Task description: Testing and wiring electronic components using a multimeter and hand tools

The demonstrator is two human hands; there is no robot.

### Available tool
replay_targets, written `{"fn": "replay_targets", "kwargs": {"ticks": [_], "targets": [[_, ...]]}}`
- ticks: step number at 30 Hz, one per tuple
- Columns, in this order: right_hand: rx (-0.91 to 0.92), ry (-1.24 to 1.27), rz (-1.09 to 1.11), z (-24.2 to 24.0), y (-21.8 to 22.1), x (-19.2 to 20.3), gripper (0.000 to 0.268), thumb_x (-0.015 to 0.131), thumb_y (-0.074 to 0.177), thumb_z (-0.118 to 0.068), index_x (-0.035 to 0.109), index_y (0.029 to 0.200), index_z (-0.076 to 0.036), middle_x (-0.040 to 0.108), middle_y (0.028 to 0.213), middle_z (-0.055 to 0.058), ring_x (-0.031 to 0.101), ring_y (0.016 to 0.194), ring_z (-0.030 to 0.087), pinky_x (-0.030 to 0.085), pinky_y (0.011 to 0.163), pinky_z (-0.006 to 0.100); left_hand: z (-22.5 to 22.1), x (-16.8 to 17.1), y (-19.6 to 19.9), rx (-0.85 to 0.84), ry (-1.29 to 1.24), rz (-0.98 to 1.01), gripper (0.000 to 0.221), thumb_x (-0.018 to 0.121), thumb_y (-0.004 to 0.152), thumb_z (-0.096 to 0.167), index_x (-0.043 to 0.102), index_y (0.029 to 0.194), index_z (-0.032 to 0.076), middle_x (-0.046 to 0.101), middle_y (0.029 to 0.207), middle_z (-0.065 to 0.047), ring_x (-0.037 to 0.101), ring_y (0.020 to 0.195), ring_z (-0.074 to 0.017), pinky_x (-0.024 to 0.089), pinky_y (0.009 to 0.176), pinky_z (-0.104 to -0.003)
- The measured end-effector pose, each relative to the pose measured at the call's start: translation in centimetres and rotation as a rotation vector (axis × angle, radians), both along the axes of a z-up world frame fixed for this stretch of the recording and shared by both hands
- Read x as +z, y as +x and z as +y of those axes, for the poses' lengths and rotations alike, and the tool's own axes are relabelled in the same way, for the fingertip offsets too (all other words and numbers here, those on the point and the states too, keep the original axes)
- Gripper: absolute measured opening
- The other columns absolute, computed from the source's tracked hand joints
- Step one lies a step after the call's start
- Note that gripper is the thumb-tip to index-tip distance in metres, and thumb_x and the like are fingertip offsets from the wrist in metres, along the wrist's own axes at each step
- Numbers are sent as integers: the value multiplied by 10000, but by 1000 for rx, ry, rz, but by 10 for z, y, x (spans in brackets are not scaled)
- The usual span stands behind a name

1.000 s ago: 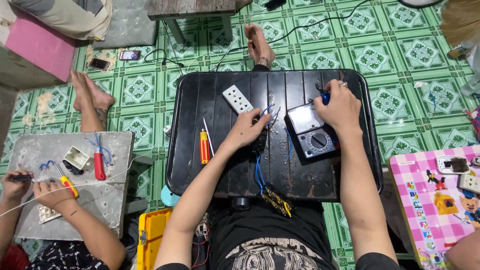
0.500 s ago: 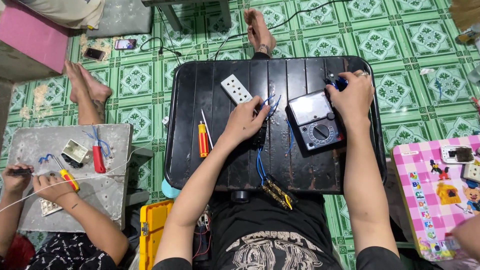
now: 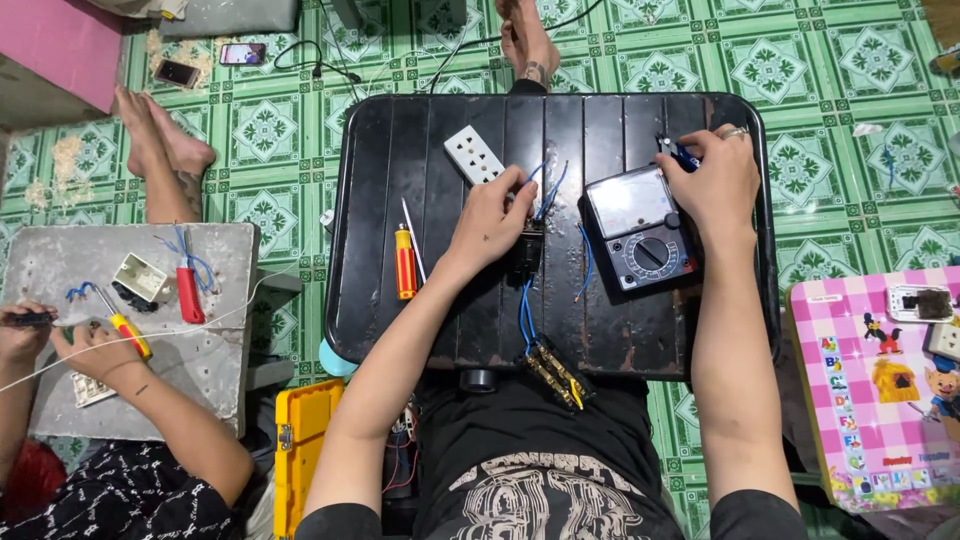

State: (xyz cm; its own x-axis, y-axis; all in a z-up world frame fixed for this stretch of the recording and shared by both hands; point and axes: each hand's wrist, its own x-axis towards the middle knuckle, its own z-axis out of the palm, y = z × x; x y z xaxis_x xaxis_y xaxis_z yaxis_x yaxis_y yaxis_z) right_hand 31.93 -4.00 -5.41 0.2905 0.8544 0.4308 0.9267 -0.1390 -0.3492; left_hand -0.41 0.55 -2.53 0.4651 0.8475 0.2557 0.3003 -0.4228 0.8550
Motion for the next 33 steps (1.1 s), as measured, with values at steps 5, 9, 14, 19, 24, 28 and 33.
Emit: {"fn": "replay_targets", "kwargs": {"ticks": [5,9,14,19,24,28,33], "targets": [[31,42,2,0,2,-1,283,902,896,-277,794,1068,-78,587,915,61,618,942,323,538,810,445,7,-7,4,-13,-62,-230,238,494,1068,267,621,912,138,727,718,-61,593,556,-140,477,574,-282],[100,223,-64,1,-4,9,169,861,946,-121,786,1075,-42,601,930,64,618,908,281,532,784,392,14,-13,4,-51,-197,-516,225,477,1092,298,583,966,145,704,737,-26,553,652,-63,431,612,-193],[145,543,-62,-12,-50,58,117,771,935,98,793,1026,26,663,845,97,594,739,225,508,663,328,20,-14,1,19,-181,-540,200,519,1062,247,613,963,101,693,739,-33,580,654,-67,458,599,-196],[302,675,-114,-35,-116,105,183,724,900,179,767,1031,60,632,803,122,537,685,234,467,651,342,5,-3,3,128,-272,-382,178,538,1013,233,596,930,87,706,773,-43,492,437,-108,388,314,-255],[990,479,-181,-29,-197,101,204,705,835,-54,708,1030,-117,673,896,111,630,868,390,495,766,533,6,-39,11,56,-193,-303,221,628,996,329,623,1030,110,728,913,-157,720,799,-290,600,560,-443],[1022,267,-381,-12,-263,73,229,722,846,-113,712,1050,-213,689,983,49,602,966,311,432,706,796,-15,-27,20,137,-14,-45,168,576,1019,245,573,1046,79,614,967,-13,568,858,-149,439,844,-335],[1155,142,-788,43,-314,19,191,836,758,-155,807,898,-281,748,856,-11,612,962,237,479,753,435,-6,-47,28,240,164,-86,182,595,1001,358,583,965,180,682,807,-54,706,688,-285,554,565,-386]]}}
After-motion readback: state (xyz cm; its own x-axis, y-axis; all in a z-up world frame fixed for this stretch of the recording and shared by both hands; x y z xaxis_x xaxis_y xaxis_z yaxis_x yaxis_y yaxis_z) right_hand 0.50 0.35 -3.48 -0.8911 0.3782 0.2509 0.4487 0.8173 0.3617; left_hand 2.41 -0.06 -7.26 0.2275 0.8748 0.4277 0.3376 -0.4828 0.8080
